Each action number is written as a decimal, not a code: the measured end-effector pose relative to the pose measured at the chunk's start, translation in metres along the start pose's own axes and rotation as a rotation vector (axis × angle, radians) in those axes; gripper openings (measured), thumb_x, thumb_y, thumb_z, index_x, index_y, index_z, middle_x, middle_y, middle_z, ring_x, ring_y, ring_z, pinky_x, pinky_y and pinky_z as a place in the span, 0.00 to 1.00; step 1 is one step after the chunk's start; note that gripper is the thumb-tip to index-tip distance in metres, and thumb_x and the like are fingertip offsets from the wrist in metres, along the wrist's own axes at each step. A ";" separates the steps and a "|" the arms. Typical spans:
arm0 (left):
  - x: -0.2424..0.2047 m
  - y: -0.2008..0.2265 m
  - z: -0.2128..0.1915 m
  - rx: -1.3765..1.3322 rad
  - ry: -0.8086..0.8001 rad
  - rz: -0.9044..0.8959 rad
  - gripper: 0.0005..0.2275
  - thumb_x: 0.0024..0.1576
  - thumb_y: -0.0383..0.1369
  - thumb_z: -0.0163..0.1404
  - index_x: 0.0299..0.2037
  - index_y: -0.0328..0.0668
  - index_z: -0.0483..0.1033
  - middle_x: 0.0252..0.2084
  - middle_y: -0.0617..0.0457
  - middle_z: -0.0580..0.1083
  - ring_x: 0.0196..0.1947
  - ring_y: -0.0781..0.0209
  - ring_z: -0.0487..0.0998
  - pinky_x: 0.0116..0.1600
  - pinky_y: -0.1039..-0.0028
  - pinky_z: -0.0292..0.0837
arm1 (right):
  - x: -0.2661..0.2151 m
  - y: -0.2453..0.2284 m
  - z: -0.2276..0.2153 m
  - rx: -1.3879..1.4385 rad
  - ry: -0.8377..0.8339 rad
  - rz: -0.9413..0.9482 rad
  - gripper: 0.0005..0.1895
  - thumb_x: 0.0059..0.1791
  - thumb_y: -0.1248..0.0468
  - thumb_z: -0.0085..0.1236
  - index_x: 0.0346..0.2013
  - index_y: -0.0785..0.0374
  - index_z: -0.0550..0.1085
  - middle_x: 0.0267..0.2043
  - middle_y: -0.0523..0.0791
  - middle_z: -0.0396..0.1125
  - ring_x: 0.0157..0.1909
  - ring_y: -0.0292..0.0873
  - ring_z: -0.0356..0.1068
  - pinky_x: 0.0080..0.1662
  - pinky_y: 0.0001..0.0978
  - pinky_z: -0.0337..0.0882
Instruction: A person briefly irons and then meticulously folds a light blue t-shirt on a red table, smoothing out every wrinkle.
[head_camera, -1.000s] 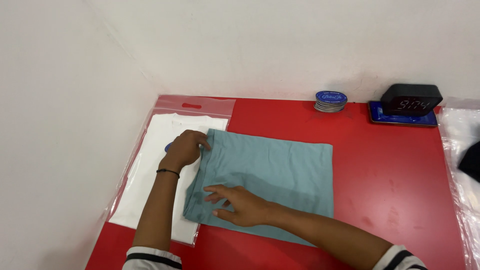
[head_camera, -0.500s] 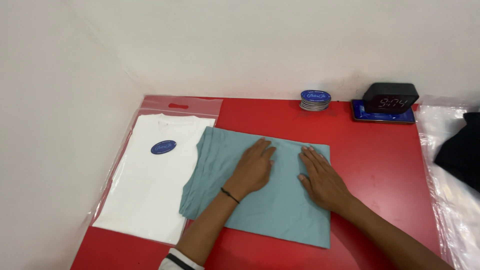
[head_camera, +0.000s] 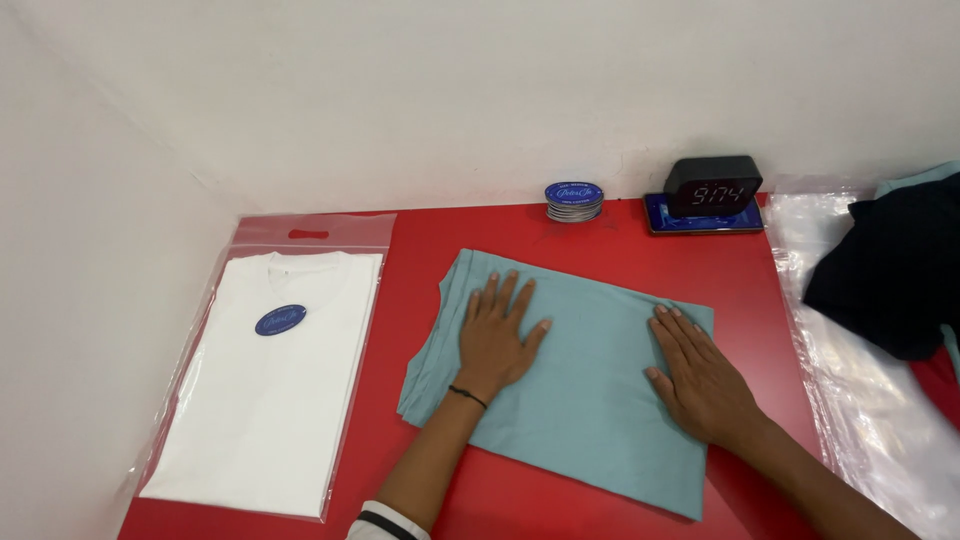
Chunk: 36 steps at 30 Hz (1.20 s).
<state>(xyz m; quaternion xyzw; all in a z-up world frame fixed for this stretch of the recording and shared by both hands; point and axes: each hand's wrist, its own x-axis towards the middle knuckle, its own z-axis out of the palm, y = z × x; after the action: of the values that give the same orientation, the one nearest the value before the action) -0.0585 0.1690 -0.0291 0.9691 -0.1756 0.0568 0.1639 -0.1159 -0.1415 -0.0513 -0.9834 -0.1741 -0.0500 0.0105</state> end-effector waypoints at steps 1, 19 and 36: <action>0.002 -0.013 0.002 0.029 0.059 -0.044 0.29 0.67 0.54 0.36 0.73 0.47 0.61 0.75 0.41 0.59 0.77 0.41 0.53 0.77 0.49 0.40 | 0.000 -0.001 -0.001 0.019 0.000 0.000 0.33 0.60 0.45 0.29 0.76 0.57 0.51 0.81 0.46 0.44 0.80 0.47 0.44 0.77 0.41 0.43; -0.017 -0.032 -0.052 0.032 0.021 -0.021 0.39 0.59 0.58 0.48 0.73 0.36 0.57 0.77 0.35 0.53 0.77 0.38 0.51 0.73 0.30 0.36 | 0.008 0.005 -0.022 -0.188 0.128 -0.066 0.21 0.53 0.46 0.50 0.56 0.50 0.73 0.55 0.43 0.73 0.61 0.47 0.72 0.54 0.45 0.78; -0.012 -0.023 -0.036 0.004 -0.185 -0.057 0.45 0.54 0.67 0.48 0.74 0.43 0.56 0.77 0.43 0.54 0.79 0.49 0.48 0.73 0.28 0.24 | -0.025 0.005 -0.032 0.114 0.076 -0.375 0.10 0.54 0.51 0.51 0.38 0.48 0.78 0.42 0.36 0.72 0.53 0.43 0.71 0.54 0.43 0.71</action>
<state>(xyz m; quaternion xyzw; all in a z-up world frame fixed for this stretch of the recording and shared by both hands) -0.0638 0.2054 -0.0044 0.9751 -0.1622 -0.0375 0.1466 -0.1407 -0.1557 -0.0221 -0.9289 -0.3564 -0.0784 0.0634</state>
